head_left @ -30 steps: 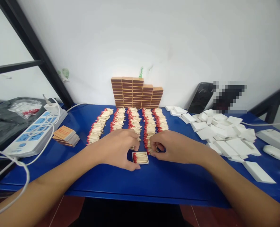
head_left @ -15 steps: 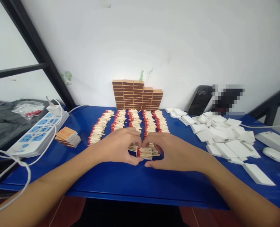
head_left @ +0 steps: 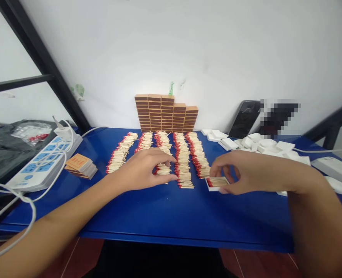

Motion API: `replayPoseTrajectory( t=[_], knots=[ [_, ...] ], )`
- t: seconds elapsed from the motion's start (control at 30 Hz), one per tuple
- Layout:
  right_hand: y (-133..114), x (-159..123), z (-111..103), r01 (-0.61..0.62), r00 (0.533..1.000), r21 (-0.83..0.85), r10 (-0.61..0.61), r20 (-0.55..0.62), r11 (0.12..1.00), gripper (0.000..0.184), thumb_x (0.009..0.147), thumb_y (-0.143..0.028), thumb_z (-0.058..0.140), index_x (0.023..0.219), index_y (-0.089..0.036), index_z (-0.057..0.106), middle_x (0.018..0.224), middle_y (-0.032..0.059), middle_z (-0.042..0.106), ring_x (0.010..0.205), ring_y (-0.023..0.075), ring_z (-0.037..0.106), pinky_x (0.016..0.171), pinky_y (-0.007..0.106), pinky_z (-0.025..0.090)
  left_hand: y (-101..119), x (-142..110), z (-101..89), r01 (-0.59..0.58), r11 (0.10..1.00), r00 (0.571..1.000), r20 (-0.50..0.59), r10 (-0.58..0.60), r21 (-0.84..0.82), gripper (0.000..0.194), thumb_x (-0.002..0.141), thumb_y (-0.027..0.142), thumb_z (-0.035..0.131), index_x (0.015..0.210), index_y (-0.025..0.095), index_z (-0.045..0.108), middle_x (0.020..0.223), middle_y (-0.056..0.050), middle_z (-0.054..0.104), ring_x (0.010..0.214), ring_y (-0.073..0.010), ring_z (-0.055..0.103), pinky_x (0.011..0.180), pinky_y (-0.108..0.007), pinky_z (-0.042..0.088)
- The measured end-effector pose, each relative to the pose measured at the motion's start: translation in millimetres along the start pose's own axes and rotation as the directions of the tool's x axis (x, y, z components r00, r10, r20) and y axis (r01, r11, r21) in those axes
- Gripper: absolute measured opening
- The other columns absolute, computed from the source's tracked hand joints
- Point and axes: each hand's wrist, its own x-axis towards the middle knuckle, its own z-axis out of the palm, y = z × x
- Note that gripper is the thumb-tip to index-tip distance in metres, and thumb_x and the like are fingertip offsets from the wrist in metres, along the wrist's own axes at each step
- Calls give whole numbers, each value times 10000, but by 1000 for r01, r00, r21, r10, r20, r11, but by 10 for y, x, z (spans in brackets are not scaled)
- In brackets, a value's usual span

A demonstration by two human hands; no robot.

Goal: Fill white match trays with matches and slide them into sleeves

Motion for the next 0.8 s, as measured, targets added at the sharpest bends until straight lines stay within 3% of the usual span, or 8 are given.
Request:
replayPoseTrajectory(
  t=[0.13,0.33,0.63,0.8],
  knots=[
    [86,49,94,-14,998,2,14,68,1000,180,702,-333,814,856,-264,751,800,7,716,673,198,659,544,285,438,-29,-3,11,-32,999,999,7,32,35,270,969,415,659,1135,210,717,1001,-62,758,911,-216,691,836,-348,503],
    [42,116,266,-15,1000,-92,14,-9,996,289,650,-350,859,853,-250,679,889,27,686,706,203,613,539,294,383,-34,7,0,-49,998,999,19,48,26,215,987,378,633,1051,198,731,968,-65,749,893,-205,677,826,-340,501],
    [-81,32,203,-8,1000,-136,11,24,991,126,737,-285,730,862,-266,723,888,25,723,714,210,640,574,312,434,-53,15,12,-48,998,998,38,47,36,191,988,349,624,1032,202,737,965,-59,752,897,-205,678,831,-339,496],
    [-59,26,164,51,998,-74,-49,28,996,292,719,-166,671,955,-296,784,948,6,755,758,210,667,624,307,476,-78,5,30,-53,998,997,49,52,35,183,990,336,622,1019,197,737,963,-56,749,897,-198,681,830,-325,501]
  ],
)
